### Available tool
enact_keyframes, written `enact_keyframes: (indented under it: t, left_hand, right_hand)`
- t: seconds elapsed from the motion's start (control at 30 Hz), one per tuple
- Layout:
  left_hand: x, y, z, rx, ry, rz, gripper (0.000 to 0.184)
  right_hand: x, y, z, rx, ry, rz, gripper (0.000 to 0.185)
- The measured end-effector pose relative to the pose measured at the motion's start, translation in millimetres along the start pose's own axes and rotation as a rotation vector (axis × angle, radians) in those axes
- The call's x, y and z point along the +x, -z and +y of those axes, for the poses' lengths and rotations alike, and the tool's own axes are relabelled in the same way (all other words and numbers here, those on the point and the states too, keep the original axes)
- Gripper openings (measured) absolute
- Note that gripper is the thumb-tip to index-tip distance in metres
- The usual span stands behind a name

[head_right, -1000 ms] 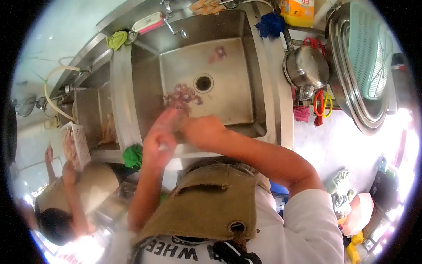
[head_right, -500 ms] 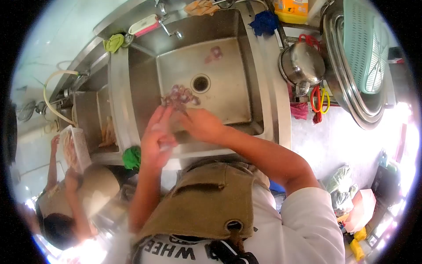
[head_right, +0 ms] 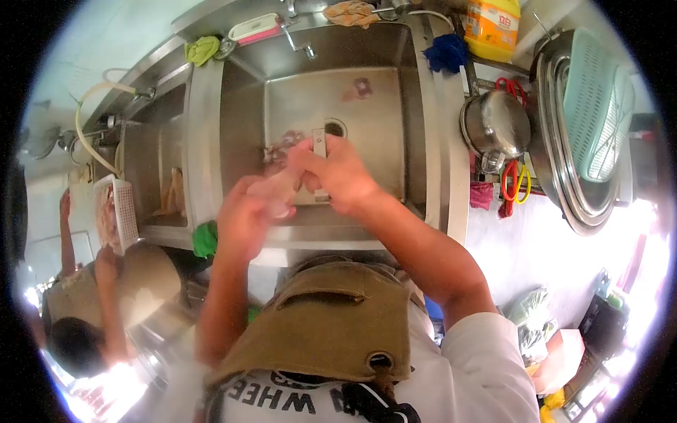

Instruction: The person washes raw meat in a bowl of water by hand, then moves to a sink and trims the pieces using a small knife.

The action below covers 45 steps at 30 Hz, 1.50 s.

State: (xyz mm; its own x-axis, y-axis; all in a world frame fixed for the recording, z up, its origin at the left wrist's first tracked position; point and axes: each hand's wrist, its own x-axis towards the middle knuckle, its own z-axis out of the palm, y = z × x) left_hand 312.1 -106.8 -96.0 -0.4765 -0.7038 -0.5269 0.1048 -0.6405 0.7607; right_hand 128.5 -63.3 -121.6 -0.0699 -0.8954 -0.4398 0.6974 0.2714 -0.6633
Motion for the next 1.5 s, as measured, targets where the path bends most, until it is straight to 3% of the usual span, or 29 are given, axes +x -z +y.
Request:
enact_keyframes:
  t: [0.27,0.47,0.57,0.67,0.97,1.07,1.17,1.5]
  left_hand:
    - [-1.6,-2.9,1.5,-0.050,-0.069,-0.097,0.023]
    - [-7.4,-8.0,5.8,-0.153,-0.055,0.011,0.029]
    - [-4.2,5.3,-1.3,-0.192,-0.065,-0.059,0.030]
    - [-2.5,-2.0,-2.4,-0.151,-0.096,-0.107,0.033]
    - [-9.9,-8.5,-0.4,-0.152,-0.099,-0.140,0.033]
    - [-9.4,2.2,-1.5,-0.178,-0.072,-0.188,0.032]
    - [-13.9,-3.6,0.3,-0.153,-0.054,-0.129,0.027]
    - [-19.9,-10.6,0.7,0.061,-0.099,-0.047,0.044]
  right_hand:
    - [4.2,-2.7,2.8,0.025,0.020,0.070,0.018]
    - [-9.5,2.7,12.8,-0.154,0.092,0.212,0.026]
    - [-26.1,0.5,11.6,-0.415,-0.009,0.109,0.027]
    - [-29.5,-7.0,1.9,-0.470,-0.102,-0.013,0.023]
    - [-15.7,0.2,20.8,-0.159,-0.010,-0.011,0.016]
    - [-20.7,-3.3,17.5,-0.078,0.017,0.039,0.025]
    - [-24.7,-8.3,15.7,-0.078,0.060,0.040,0.027]
    - [-30.4,-10.4,16.4,-0.145,0.172,0.023,0.019]
